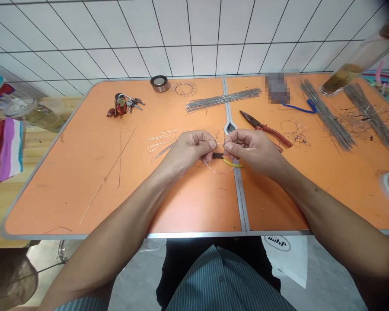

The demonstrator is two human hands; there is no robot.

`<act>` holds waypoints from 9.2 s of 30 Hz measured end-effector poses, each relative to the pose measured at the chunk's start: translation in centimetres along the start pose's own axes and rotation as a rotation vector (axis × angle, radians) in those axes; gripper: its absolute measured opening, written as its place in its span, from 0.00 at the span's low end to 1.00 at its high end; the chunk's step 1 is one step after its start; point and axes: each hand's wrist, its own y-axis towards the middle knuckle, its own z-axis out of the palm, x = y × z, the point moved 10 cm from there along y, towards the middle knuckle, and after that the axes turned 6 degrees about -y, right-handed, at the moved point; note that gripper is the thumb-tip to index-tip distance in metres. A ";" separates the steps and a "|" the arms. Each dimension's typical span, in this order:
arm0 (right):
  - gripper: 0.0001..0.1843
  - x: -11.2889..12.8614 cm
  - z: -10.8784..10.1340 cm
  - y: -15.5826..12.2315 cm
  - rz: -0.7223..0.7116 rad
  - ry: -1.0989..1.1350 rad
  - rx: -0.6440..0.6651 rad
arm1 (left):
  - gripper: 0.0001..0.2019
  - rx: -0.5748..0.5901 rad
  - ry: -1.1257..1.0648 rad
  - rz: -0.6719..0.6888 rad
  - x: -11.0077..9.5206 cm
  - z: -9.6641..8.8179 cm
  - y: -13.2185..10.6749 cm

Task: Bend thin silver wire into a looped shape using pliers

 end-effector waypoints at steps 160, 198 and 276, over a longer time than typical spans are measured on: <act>0.11 1.9 -1.8 -0.1 -0.301 0.118 -0.262 | 0.15 -0.458 -0.119 0.159 -1.3 -0.5 -2.3; 0.11 0.7 -2.1 -0.2 -0.149 -0.056 -0.262 | 0.24 -0.198 -0.289 0.097 1.2 0.6 0.1; 0.04 1.4 -2.0 -0.7 -0.147 -0.216 -0.291 | 0.12 -0.165 -0.154 0.035 0.9 0.3 -0.8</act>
